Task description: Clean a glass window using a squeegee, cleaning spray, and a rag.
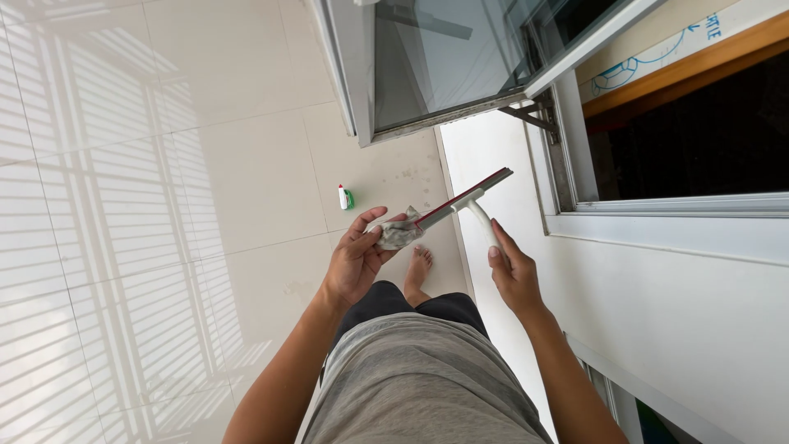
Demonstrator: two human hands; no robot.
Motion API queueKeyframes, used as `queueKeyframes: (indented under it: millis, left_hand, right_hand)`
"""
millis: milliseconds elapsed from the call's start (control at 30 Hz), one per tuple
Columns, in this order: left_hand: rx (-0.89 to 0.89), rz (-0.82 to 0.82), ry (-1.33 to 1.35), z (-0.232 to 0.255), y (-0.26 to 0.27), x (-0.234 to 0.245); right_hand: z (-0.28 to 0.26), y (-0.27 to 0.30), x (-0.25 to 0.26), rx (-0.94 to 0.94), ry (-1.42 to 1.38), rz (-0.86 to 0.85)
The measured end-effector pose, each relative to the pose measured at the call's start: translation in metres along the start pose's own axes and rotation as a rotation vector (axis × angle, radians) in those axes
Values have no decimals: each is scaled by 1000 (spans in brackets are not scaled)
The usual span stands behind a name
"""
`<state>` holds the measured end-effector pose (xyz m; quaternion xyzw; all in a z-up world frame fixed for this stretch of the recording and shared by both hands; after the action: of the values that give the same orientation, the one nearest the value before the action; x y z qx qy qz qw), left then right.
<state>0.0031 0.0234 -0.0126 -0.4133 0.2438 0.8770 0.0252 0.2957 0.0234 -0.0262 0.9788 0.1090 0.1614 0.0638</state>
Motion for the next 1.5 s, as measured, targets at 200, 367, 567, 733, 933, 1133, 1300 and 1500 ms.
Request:
queueKeyframes:
  millis: [200,367,567,733,933,1133,1300,1500]
  left_hand:
    - [25,4,-16,-9,-16,-9]
    - [-4,117,-12,-44,-82,40]
    - [-271,329,268,-57,-179,91]
    - [-415,197,476,-44,-198,62]
    - [-393,321,509,-66,-231,59]
    - [-389,273,537,-96,-275,46]
    - [-357,260,571,-116,-302,25]
    - [-292,210,562,-125,-316,-4]
  right_hand:
    - [13,4,-8,38,0,-30]
    - [24,8,6,-147,-79,96]
    - [35,27,13,-248,-175,141]
    - [44,37,26,-233,-200,176]
    - [53,40,35,-246,-222,167]
    - [57,39,39,-219,-241,135]
    - [57,44,47,-188,-246,127]
    - [48,54,58,-212,-278,115]
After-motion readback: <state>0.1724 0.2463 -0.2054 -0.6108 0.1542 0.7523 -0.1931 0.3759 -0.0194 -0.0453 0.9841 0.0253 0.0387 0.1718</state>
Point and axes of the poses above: each hand's wrist, its own y-axis away from the middle knuckle, its own x-axis out of the back of the hand, z = x × y, the point moved 2 cm from there along -y, towards the middle knuckle, and after that the axes turned 10 degrees about -y, right-handed, at the moved point
